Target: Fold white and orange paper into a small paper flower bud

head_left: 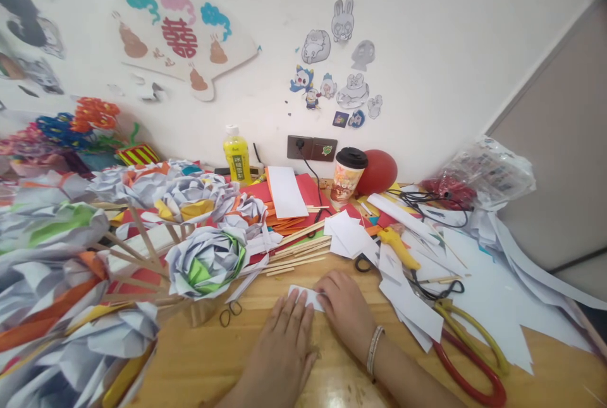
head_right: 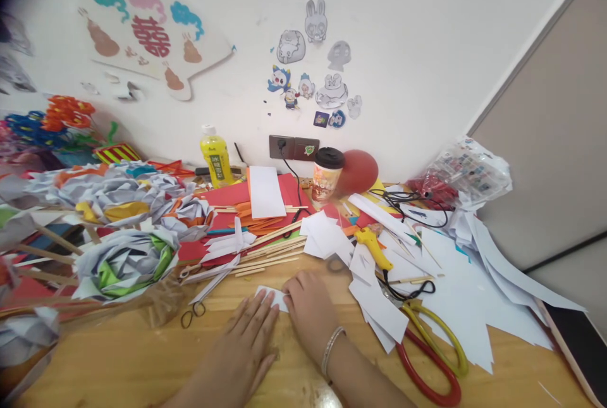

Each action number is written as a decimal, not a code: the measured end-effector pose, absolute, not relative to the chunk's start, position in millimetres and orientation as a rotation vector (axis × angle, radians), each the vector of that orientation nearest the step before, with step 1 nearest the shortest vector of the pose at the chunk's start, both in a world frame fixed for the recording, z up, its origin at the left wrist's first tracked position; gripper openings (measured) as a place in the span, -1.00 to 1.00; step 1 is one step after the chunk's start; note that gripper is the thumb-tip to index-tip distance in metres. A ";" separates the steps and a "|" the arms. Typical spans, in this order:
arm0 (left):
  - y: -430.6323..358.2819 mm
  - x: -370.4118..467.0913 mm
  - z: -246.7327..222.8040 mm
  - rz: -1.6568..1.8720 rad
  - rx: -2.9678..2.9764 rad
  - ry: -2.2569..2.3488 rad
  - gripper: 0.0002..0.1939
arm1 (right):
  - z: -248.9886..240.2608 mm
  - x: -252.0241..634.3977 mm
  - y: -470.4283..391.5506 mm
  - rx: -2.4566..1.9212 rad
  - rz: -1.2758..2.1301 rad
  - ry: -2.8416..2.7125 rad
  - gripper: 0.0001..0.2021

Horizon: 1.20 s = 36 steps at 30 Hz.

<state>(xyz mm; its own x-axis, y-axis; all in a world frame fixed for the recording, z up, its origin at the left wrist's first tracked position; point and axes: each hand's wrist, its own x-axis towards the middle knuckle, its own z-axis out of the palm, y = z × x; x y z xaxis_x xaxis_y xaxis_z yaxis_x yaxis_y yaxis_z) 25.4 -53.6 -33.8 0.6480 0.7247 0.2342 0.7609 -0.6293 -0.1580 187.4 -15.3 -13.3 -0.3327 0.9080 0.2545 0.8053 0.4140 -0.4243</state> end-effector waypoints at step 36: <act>-45.5 -4.8 2.5 -0.359 -2.540 -1.343 -0.72 | 9.8 226.2 -9.0 -1.450 0.580 -2.249 -0.77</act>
<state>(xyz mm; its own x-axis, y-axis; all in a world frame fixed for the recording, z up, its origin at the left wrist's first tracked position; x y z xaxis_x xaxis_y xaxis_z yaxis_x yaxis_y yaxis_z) -4.8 -45.5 2.5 0.5460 0.7713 0.3272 0.8316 -0.5463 -0.1000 226.2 -9.0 9.8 -0.3813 0.9182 0.1072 0.7520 0.3755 -0.5418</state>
